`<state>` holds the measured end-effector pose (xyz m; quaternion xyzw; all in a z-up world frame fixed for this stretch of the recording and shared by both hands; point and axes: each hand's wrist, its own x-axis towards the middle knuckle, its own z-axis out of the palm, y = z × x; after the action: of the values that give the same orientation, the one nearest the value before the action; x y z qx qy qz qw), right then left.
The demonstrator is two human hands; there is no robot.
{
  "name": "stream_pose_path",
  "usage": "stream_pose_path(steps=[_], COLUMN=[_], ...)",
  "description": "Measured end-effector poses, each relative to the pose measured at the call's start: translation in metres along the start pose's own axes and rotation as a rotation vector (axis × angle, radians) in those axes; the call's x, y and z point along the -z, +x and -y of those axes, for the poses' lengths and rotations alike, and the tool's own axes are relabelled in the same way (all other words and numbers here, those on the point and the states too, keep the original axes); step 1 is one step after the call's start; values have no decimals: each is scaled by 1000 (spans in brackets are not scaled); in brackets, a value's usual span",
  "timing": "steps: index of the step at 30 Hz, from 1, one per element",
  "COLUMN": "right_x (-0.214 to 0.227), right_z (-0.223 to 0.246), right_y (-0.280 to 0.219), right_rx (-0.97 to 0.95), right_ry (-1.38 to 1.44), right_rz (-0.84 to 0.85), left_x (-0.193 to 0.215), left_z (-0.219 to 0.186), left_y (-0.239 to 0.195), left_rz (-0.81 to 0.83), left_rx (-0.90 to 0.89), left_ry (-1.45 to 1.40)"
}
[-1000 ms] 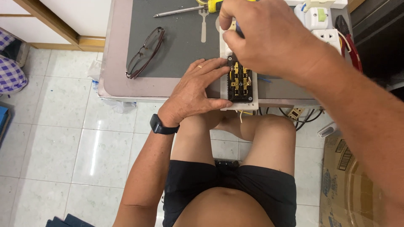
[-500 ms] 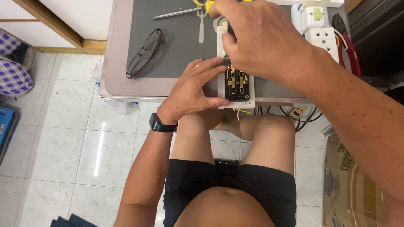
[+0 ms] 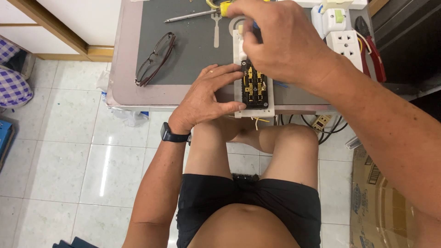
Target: The person uses a screwdriver to remove screws from a white electrical outlet, detaches the internal switch mechanism, and places it on the table. The person then reattaches the mechanism and tightens the screws to secure it back into the outlet casing.
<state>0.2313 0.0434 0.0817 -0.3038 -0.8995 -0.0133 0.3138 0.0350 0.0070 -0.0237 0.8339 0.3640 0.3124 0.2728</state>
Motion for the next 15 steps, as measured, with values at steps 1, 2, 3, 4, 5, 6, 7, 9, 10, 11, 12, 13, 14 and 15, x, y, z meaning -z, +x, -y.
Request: stream_pose_path(steps=[1, 2, 3, 4, 5, 6, 7, 9, 10, 11, 12, 13, 14, 15], right_x=[-1, -2, -3, -3, -3, -3, -3, -5, -1, 3, 6, 6, 6, 6], right_z=[1, 2, 2, 4, 6, 8, 6, 2, 6, 10, 14, 15, 16, 18], right_y=[0, 0, -1, 0, 1, 1, 0, -2, 0, 3, 6, 7, 7, 6], right_rx=[1, -31, -64, -63, -63, -62, -62, -62, -62, -107, -149, -147, -128, -108], right_ry=[1, 24, 47, 45, -39, -124, -125, -290, -291, -176, -58, -58, -96, -135], right_rz=[1, 21, 41, 41, 32, 22, 22, 18, 18, 88, 157, 158, 150, 142], left_x=[-1, -1, -1, -1, -1, -1, -1, -1, -2, -2, -3, -3, -3, -4], left_z=[1, 1, 2, 1, 0, 0, -1, -2, -2, -2, -1, 0, 1, 2], left_y=[0, 0, 0, -1, -1, -1, -1, -1, -1, -1, -2, -1, -2, -1], left_rz=[-1, -10, -18, -18, -28, -38, -38, -62, -62, -72, -84, -86, -81, -77], left_rx=[1, 2, 3, 2, -3, -9, -10, 5, 4, -1, -5, -4, -4, -5], left_ry=[0, -1, -1, -2, -2, -2, -3, -12, -13, -8, -2, -2, 7, 15])
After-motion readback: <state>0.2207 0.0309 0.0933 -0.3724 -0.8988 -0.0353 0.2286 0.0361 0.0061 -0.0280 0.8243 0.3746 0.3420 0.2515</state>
